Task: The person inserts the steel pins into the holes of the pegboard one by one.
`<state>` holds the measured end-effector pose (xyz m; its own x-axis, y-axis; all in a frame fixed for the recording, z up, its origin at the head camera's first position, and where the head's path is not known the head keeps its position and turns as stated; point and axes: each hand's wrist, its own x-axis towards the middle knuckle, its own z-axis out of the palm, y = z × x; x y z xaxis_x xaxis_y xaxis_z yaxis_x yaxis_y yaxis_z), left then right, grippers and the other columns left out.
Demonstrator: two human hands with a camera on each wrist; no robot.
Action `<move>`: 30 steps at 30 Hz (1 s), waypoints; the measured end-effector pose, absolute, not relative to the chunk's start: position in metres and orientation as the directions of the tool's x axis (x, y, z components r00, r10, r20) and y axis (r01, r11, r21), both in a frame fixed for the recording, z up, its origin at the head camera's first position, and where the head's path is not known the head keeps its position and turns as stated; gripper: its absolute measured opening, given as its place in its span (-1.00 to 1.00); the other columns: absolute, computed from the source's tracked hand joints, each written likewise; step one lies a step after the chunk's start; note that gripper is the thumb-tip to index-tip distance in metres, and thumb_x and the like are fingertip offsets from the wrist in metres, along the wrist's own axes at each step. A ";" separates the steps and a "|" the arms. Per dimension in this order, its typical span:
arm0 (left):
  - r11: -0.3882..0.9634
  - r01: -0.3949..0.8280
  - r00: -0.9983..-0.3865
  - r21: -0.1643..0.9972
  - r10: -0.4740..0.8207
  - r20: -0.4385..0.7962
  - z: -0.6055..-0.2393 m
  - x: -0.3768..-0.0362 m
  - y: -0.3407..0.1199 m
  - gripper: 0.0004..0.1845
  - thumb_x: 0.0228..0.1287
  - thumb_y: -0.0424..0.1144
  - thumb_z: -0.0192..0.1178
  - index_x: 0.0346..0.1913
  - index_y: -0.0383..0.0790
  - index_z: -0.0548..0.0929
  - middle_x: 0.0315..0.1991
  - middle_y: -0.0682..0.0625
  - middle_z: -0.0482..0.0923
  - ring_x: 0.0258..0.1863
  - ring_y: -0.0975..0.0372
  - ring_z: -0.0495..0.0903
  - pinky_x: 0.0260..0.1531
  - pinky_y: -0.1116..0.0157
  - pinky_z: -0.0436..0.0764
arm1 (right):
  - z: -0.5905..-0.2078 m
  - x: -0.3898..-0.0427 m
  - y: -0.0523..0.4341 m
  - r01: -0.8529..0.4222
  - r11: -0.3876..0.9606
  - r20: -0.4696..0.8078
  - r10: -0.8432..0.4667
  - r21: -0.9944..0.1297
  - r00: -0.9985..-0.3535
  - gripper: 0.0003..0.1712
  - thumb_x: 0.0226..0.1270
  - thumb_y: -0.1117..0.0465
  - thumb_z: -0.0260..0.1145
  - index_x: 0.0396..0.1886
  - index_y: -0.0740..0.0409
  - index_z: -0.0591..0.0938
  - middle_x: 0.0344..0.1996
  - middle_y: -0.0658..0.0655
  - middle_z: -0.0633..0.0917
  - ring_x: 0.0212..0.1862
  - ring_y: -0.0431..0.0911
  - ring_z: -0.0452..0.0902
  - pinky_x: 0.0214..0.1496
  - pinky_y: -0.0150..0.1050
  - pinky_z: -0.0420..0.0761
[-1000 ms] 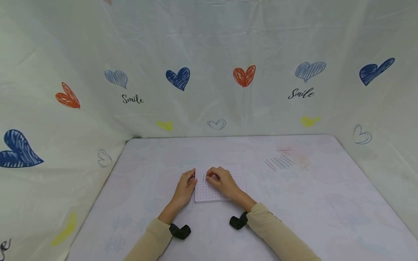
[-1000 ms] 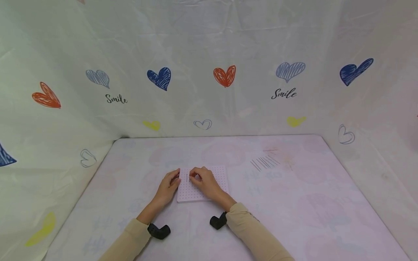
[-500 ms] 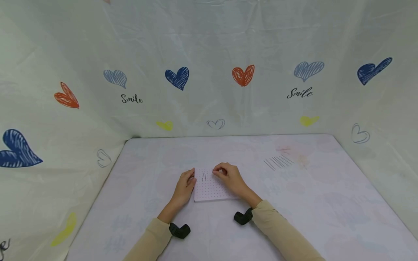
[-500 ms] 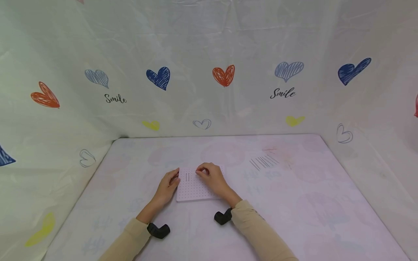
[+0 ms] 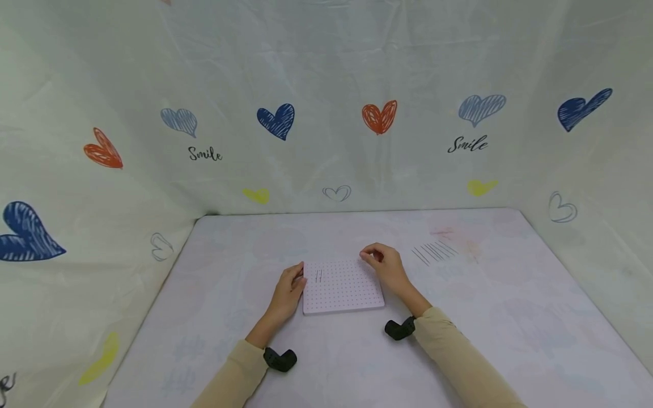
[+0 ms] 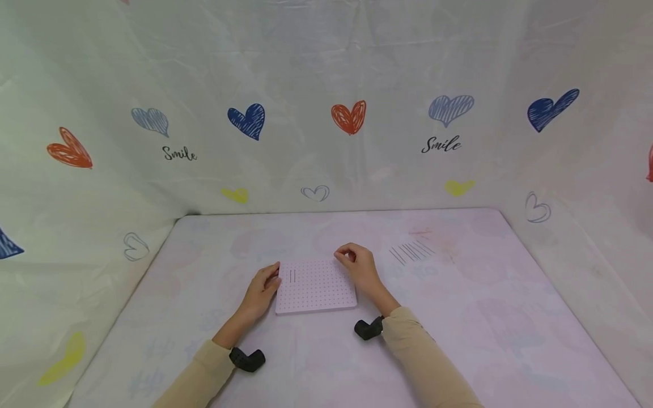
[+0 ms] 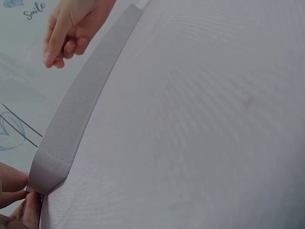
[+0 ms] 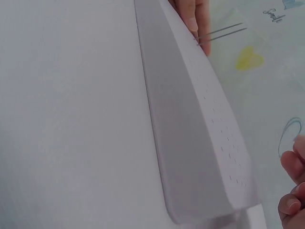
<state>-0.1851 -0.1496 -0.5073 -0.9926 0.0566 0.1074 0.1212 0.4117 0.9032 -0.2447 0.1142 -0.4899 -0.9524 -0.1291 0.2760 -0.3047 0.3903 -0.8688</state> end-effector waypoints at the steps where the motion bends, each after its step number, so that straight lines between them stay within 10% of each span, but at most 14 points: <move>1: 0.412 0.119 -0.993 0.903 0.055 0.106 -0.507 -0.185 -0.150 -0.50 0.49 -0.50 -0.01 0.43 -0.54 0.25 0.32 -0.36 0.28 0.31 -0.11 0.36 0.35 0.10 0.39 | -0.490 -0.246 0.118 -0.292 0.392 0.269 -0.114 -0.872 -0.956 -0.88 0.35 0.27 0.38 -0.23 0.25 0.73 -0.54 0.05 0.46 -0.43 -0.11 0.30 -0.49 -0.39 0.26; 20: 0.409 0.118 -0.993 0.905 0.054 0.106 -0.508 -0.187 -0.149 -0.50 0.48 -0.52 -0.01 0.42 -0.55 0.26 0.32 -0.37 0.28 0.31 -0.11 0.36 0.35 0.11 0.39 | -0.493 -0.254 0.184 -0.162 0.495 0.251 0.118 -0.853 -0.961 -0.79 0.33 0.24 0.41 -0.17 0.33 0.76 -0.43 0.18 0.59 -0.33 -0.05 0.26 -0.37 -0.33 0.22; 30: 0.412 0.113 -0.994 0.904 0.052 0.101 -0.509 -0.186 -0.150 -0.49 0.48 -0.51 0.00 0.43 -0.53 0.26 0.32 -0.36 0.28 0.31 -0.09 0.36 0.35 0.09 0.39 | -0.496 -0.255 0.206 -0.118 0.501 0.232 0.172 -0.857 -0.957 -0.76 0.34 0.24 0.41 -0.15 0.37 0.75 -0.14 0.33 0.72 -0.11 0.05 0.47 0.01 -0.17 0.47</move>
